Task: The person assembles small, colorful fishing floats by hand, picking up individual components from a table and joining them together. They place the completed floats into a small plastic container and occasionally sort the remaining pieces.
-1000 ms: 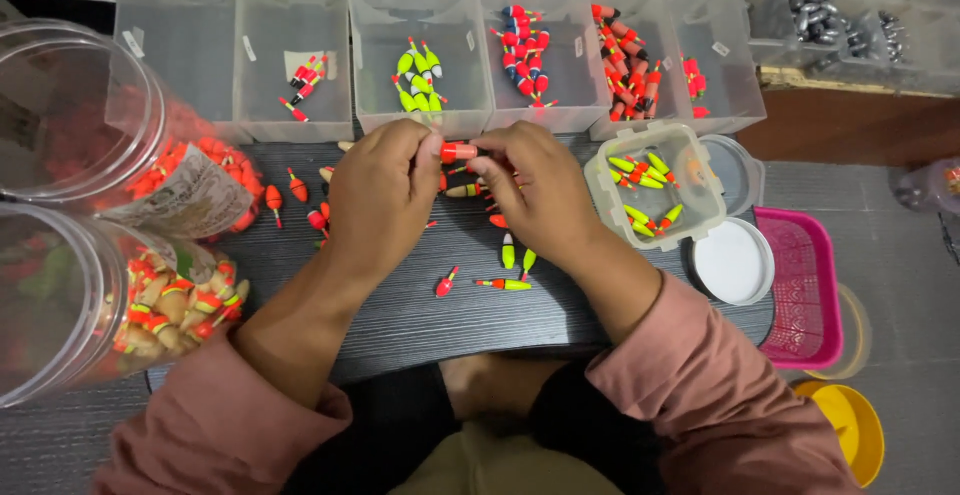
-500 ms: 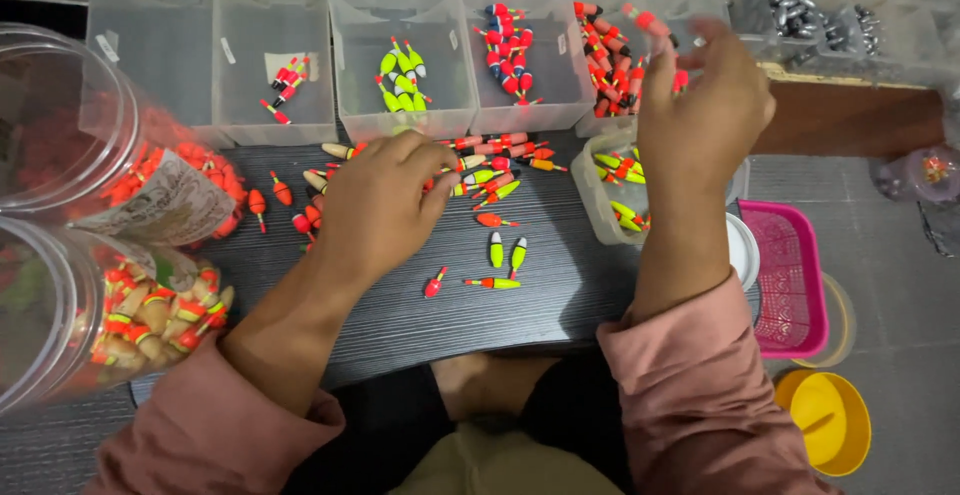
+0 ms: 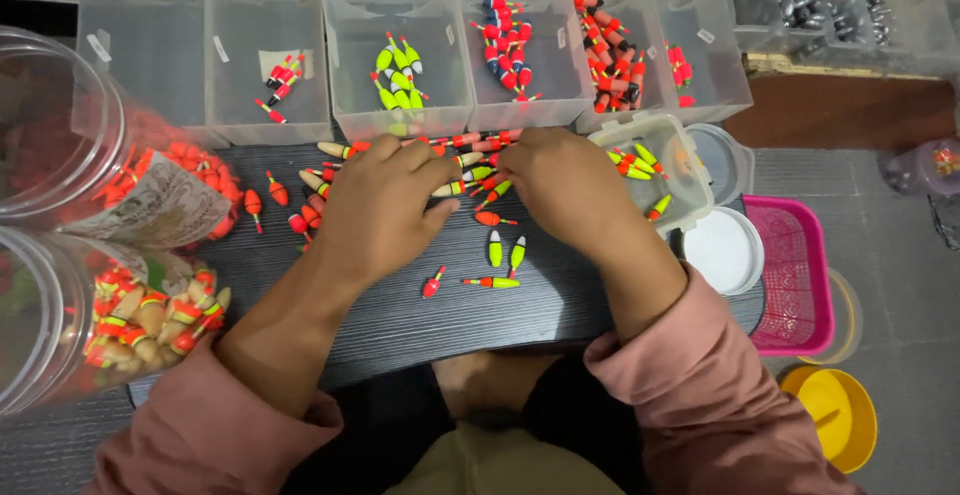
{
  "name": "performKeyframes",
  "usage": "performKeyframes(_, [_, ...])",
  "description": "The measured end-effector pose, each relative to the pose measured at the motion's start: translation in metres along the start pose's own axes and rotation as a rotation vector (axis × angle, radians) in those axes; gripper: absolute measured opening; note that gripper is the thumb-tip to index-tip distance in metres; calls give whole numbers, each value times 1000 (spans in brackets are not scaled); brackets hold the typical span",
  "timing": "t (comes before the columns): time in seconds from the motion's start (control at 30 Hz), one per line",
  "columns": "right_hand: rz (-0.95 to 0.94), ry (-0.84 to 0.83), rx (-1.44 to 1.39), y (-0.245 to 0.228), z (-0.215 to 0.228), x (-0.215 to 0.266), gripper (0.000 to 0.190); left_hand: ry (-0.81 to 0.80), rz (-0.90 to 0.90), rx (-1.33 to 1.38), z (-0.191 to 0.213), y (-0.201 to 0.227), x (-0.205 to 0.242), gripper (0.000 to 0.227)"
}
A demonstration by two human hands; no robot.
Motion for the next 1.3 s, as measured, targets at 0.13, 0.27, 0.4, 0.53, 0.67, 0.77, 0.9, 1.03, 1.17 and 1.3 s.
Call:
performKeyframes(0.13, [-58, -85, -44, 4, -11, -3, 12, 13, 6, 2, 1, 2, 0, 31])
performKeyframes(0.27, [-35, -21, -43, -6, -2, -3, 13, 63, -15, 35, 2, 1, -1, 27])
performKeyframes(0.4, [0, 131, -180, -16, 10, -3, 16, 111, -50, -7, -11, -13, 5, 20])
performKeyframes(0.53, [44, 265, -233, -15, 8, -7, 15, 127, -40, 25, 0, -9, 2, 19])
performKeyframes(0.67, [68, 279, -461, -22, 16, -7, 8, 181, -61, -1, 4, -8, 1, 11])
performKeyframes(0.77, [18, 240, -518, -21, 13, -6, 16, 177, -70, 15, 7, -7, 1, 8])
performKeyframes(0.9, [-118, 258, -618, -26, 24, -7, 21, 127, -54, 150, 19, -1, -11, 18])
performKeyframes(1.03, [-153, 313, -693, -26, 21, -4, 22, 145, -34, 208, 11, -6, -4, 16])
performKeyframes(1.17, [-145, 256, -643, -24, 16, -6, 19, 144, -2, 239, 10, -5, -4, 22])
performKeyframes(1.3, [-210, 275, -691, -26, 18, -3, 27, 167, 23, 227, 13, -6, -3, 25])
Point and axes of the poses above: each hand's wrist, its own x-axis away from the middle knuckle, its own z-axis out of the back of the hand, y = z × x, the point moved 2 cm from there along -x, towards the middle knuckle, and after that the axes turned 8 degrees about y, right-handed, at the moved point
